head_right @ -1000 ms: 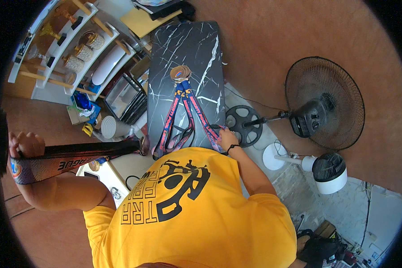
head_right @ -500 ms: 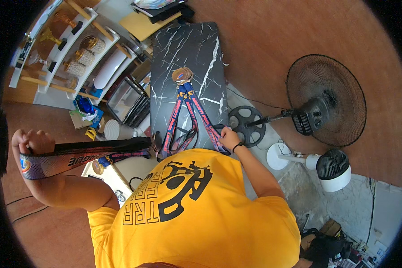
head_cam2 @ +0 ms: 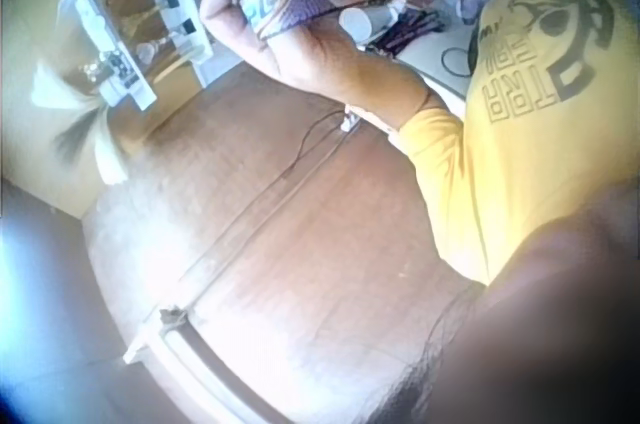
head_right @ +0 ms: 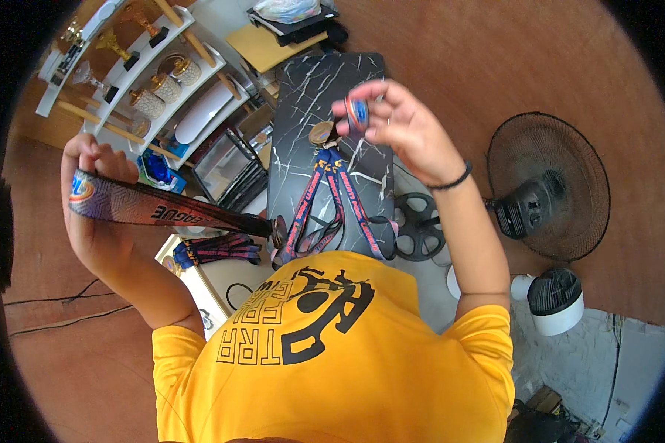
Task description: The person picks up a medal and a lanyard, then threads the lanyard through the medal's ring and secures it. They repeat this process with additional medals and lanyards, arranging the finished items on a table.
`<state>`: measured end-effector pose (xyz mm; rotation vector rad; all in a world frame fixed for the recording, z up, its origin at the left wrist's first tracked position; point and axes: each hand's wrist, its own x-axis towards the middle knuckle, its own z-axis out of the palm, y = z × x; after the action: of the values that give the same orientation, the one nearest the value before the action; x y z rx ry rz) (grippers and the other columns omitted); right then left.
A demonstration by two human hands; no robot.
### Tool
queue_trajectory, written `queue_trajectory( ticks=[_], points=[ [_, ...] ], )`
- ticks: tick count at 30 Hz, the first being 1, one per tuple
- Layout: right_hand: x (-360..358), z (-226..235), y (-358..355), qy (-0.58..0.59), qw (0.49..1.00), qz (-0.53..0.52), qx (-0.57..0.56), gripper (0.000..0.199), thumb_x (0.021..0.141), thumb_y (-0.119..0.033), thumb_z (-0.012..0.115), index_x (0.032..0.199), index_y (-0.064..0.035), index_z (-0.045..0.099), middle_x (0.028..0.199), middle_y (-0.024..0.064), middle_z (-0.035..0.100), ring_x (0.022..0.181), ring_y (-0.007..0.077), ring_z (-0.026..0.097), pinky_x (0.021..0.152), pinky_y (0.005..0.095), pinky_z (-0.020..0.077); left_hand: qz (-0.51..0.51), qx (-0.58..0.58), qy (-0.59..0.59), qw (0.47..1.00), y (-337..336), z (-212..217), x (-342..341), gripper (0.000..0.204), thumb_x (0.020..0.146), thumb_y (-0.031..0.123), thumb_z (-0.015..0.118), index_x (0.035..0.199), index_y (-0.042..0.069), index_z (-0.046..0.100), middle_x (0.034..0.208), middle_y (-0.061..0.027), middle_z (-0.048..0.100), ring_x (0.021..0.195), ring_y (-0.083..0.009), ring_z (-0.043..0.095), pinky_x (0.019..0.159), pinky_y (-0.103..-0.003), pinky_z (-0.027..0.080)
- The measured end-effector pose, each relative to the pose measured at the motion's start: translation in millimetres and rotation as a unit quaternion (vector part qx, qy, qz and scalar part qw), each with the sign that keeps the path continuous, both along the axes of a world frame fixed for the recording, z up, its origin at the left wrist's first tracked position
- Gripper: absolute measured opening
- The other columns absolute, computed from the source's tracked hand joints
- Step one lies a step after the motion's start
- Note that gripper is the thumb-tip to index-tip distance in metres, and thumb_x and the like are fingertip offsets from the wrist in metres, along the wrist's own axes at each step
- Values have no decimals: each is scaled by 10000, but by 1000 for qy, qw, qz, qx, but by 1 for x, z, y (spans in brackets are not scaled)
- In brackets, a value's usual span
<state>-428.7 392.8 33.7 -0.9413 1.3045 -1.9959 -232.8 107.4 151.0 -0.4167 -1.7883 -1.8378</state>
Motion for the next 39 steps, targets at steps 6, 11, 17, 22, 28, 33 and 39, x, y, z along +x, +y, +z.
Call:
queue_trajectory(
  ticks=[6,11,17,22,28,33,39],
  points=[
    [-38,76,-32,94,995,-20,-32,466,846,55,496,1300,-35,441,1304,220,552,1100,247,616,922,335,521,55,-19,-16,998,-12,3,-12,222,885,94,464,1064,-24,521,1046,-60,488,847,-104,477,773,-212,379],
    [-32,114,-47,118,988,-60,-83,455,796,23,690,1207,-43,509,1189,176,639,1026,228,656,798,328,566,48,-4,-26,998,-19,8,-20,238,834,86,456,1047,48,554,1027,2,517,772,-16,415,627,-150,276],
    [-10,130,-48,217,944,-174,-177,326,830,11,668,1132,-13,546,1035,114,662,1012,182,648,767,287,553,4,15,-3,1000,-18,13,-28,212,829,65,478,1029,59,551,999,21,509,701,-5,380,578,-155,259],
    [4,128,-30,318,922,-166,-145,510,822,113,547,1301,-22,430,1258,276,555,1044,268,637,857,343,554,-39,18,-11,999,-19,17,-32,162,886,105,484,1025,58,553,970,25,509,676,-3,363,563,-159,247],
    [30,120,-17,365,894,-176,-193,556,784,81,652,1284,-27,432,1178,220,606,985,222,646,820,307,569,-97,29,-28,994,-18,23,-34,156,900,127,491,1021,61,565,849,42,504,618,-6,328,533,-178,226],
    [36,120,-16,363,895,-162,-204,536,801,86,620,1288,-21,427,1204,238,585,1003,252,641,827,344,574,30,-10,-36,999,-7,27,-41,168,895,122,479,1005,75,597,809,40,494,587,-24,309,530,-189,231],
    [30,136,-10,182,961,-38,-205,541,796,45,475,1328,-3,390,1262,282,528,995,304,634,847,418,568,155,-130,-101,974,6,33,-53,191,879,91,447,991,82,601,779,4,486,622,-78,371,567,-238,321]
  ],
)
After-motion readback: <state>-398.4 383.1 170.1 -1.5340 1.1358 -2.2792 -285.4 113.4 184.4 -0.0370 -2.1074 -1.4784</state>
